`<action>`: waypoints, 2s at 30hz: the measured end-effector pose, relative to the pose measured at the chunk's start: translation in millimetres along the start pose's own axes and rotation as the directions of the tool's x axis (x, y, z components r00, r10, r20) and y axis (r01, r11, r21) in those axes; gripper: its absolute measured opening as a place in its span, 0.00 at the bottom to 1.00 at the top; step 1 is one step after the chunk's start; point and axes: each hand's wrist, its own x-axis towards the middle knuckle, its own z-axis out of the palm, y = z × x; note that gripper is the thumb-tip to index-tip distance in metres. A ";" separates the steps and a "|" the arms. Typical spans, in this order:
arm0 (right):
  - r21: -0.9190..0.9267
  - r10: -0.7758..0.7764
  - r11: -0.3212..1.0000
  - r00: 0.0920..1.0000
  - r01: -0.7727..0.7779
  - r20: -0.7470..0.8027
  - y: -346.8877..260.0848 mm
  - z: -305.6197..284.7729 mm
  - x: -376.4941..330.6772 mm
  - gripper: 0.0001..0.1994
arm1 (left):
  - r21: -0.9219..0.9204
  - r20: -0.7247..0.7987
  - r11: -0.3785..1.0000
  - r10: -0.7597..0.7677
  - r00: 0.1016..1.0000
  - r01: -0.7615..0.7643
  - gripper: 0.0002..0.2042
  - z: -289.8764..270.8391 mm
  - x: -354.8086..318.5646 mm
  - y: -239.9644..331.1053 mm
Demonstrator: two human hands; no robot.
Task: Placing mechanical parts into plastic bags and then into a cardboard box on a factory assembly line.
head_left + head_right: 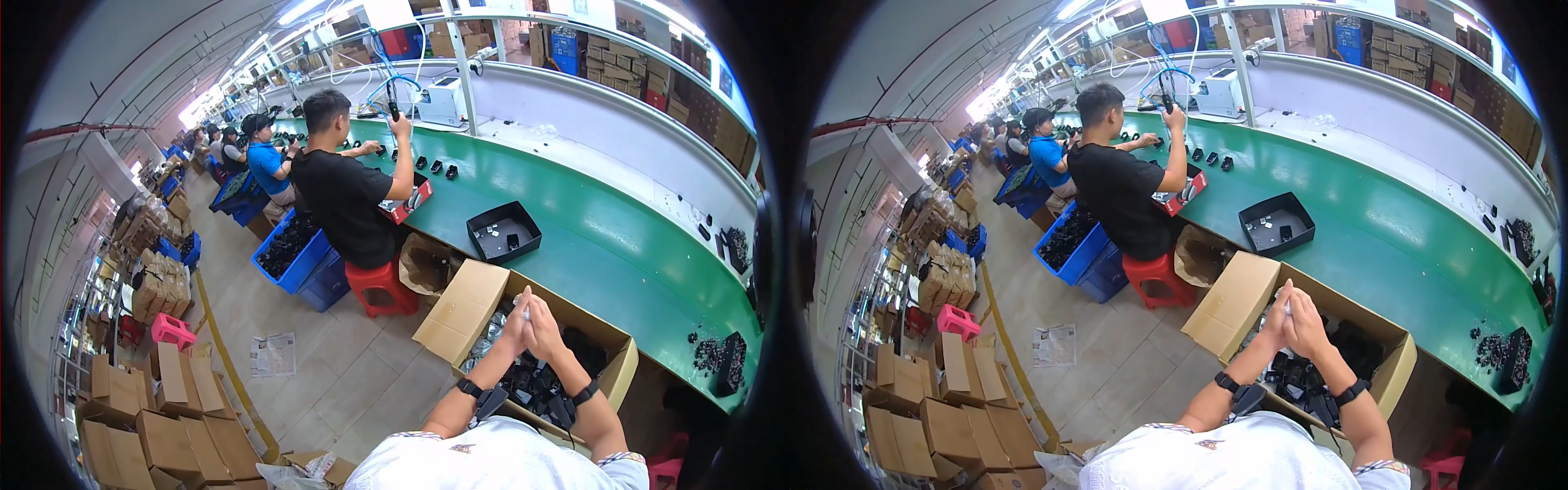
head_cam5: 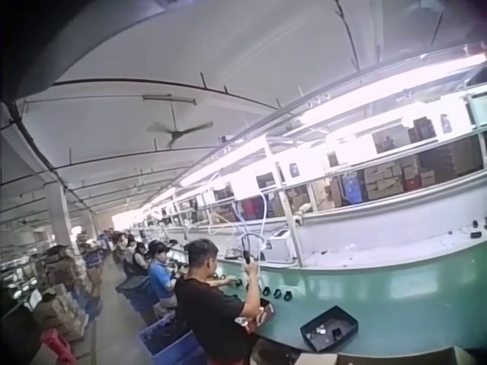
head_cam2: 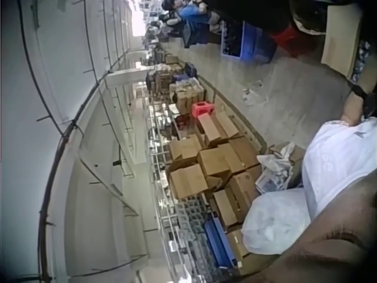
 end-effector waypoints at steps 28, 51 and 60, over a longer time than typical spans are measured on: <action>-0.282 0.136 0.919 0.891 -0.277 -0.433 -12.1 14.5 6.9 0.24 | 0.407 0.042 0.907 0.102 0.994 -0.111 0.09 1.6 -16.7 6.7; -0.083 0.602 0.634 0.423 -0.769 0.677 138.2 117.6 -168.6 0.13 | 0.899 -0.027 -0.348 0.562 0.827 0.266 0.08 -190.7 -42.6 51.0; -0.491 0.678 0.585 0.056 -0.645 0.733 131.4 228.7 -154.5 0.18 | 0.873 0.190 -0.451 0.667 0.721 0.187 0.15 -204.2 -59.4 28.7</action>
